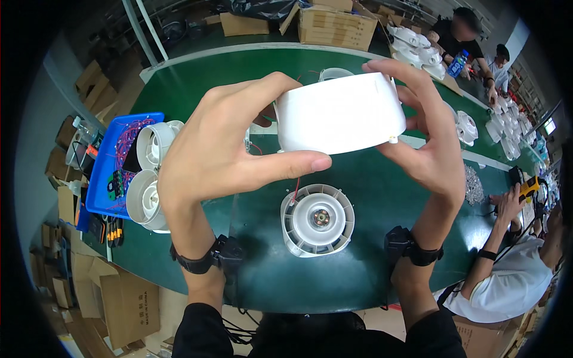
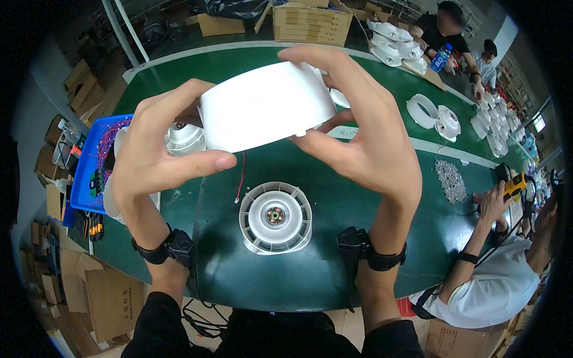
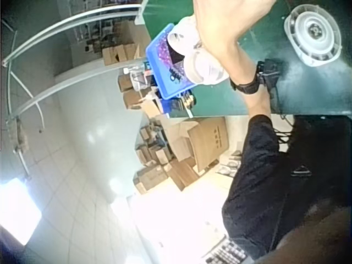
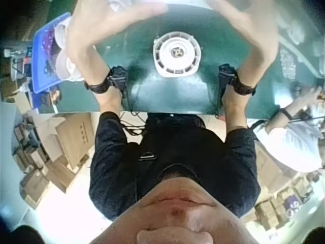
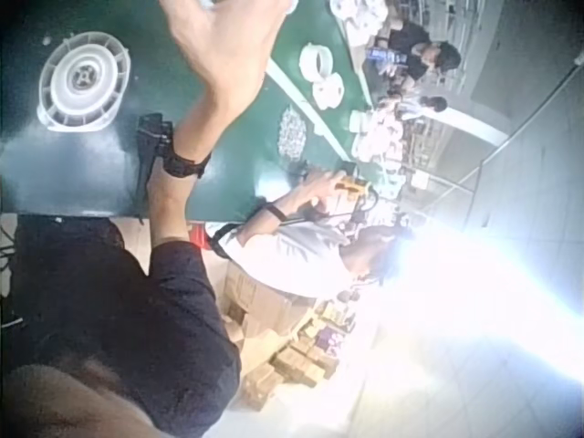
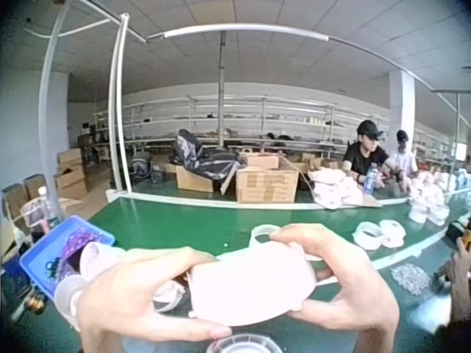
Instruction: The person assembles white plastic fan housings by inserting internal motor assemblies and routing wires through the casing. They repeatedly pick up housings, align and insert the motor units, and adjust the wires before placing the assembled units on the table.
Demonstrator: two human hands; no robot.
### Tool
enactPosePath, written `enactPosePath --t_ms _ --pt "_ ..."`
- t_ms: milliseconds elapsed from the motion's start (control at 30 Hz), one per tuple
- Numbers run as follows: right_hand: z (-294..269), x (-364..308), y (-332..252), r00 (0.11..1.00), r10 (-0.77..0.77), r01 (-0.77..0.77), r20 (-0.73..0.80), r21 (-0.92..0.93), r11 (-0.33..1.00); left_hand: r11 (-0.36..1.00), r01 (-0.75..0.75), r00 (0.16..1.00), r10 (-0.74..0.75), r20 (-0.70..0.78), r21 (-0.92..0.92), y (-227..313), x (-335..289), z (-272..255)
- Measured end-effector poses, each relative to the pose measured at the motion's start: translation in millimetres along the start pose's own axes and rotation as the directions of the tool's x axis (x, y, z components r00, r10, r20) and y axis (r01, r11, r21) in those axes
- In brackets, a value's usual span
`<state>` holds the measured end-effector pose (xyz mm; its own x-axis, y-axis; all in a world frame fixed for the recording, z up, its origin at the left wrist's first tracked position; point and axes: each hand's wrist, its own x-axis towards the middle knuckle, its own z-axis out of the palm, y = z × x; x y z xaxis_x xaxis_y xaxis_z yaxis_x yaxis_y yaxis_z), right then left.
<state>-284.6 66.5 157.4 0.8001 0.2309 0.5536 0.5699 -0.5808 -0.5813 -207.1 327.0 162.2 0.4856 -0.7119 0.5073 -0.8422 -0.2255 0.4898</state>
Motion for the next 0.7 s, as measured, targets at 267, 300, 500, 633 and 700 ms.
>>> enactPosePath --t_ms 267,300,500,633,700 --pt "-2.3 1.3 3.1 0.978 -0.21 0.21 -0.011 -0.05 0.976 0.99 -0.127 0.992 0.128 -0.014 0.065 -5.5 0.5 1.3" --pt "-2.0 1.6 3.3 0.972 -0.233 0.231 -0.013 -0.07 0.97 0.985 -0.148 0.989 0.149 -0.01 0.083 -7.0 0.6 1.4" --pt "-3.0 2.2 1.4 0.957 -0.29 0.284 -0.023 -0.137 0.949 0.973 -0.185 0.981 0.192 -0.04 0.137 -8.1 0.5 2.6" --pt "-0.4 3.1 3.1 0.943 -0.331 0.322 -0.033 -0.16 0.933 0.974 -0.178 0.982 0.186 -0.04 0.14 -7.8 -0.5 2.9" --pt "-0.8 3.1 3.8 0.94 -0.339 0.33 -0.03 -0.165 0.929 0.972 -0.183 0.981 0.19 -0.037 0.149 -8.1 -0.1 3.4"
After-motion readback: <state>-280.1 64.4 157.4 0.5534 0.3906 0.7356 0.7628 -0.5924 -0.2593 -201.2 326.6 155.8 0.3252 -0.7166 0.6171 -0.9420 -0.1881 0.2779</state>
